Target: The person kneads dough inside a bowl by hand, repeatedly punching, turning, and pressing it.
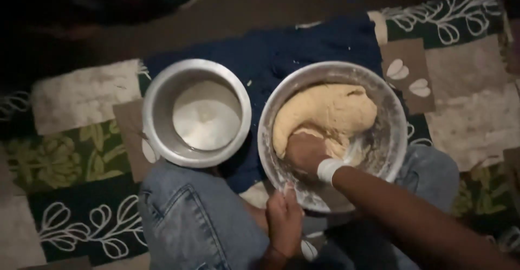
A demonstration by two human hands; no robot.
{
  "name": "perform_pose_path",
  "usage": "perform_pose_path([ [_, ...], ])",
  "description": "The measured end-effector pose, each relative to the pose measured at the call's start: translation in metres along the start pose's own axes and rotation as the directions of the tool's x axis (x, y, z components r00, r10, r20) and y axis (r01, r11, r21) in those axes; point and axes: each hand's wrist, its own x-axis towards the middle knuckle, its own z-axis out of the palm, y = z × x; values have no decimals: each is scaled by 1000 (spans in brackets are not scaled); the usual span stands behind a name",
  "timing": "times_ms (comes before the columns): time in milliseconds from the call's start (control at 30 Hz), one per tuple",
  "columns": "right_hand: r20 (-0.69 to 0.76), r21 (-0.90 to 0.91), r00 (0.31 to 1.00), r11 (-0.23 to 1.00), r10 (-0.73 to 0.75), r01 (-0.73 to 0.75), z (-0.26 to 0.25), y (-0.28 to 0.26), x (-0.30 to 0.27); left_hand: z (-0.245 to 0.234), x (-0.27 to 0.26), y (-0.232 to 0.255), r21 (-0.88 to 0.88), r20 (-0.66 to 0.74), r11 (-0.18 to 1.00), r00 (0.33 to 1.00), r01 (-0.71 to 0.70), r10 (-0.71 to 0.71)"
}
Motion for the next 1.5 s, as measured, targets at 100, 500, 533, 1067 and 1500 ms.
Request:
perform_pose_path([
  [100,-103,108,987,987,126,-115,3,-10,2,0,-5,-9,30,-39,996,995,90,-88],
  [500,-613,-68,688,894,-387,443,31,15,-70,122,-32,-128,-519,78,788,936,332,-343],
  [533,-481,-243,710,856,-514,456,36,25,-71,122,-55,-110,-531,286,728,900,435,-329],
  [1067,-264,301,956,952,129,-45,17,-21,-55,-21,30,17,413,-34,842,918,-347,395],
  [1500,-238,267,971,959,-30,96,85,61,67,-14,31,46,579,10,780,959,-238,284],
])
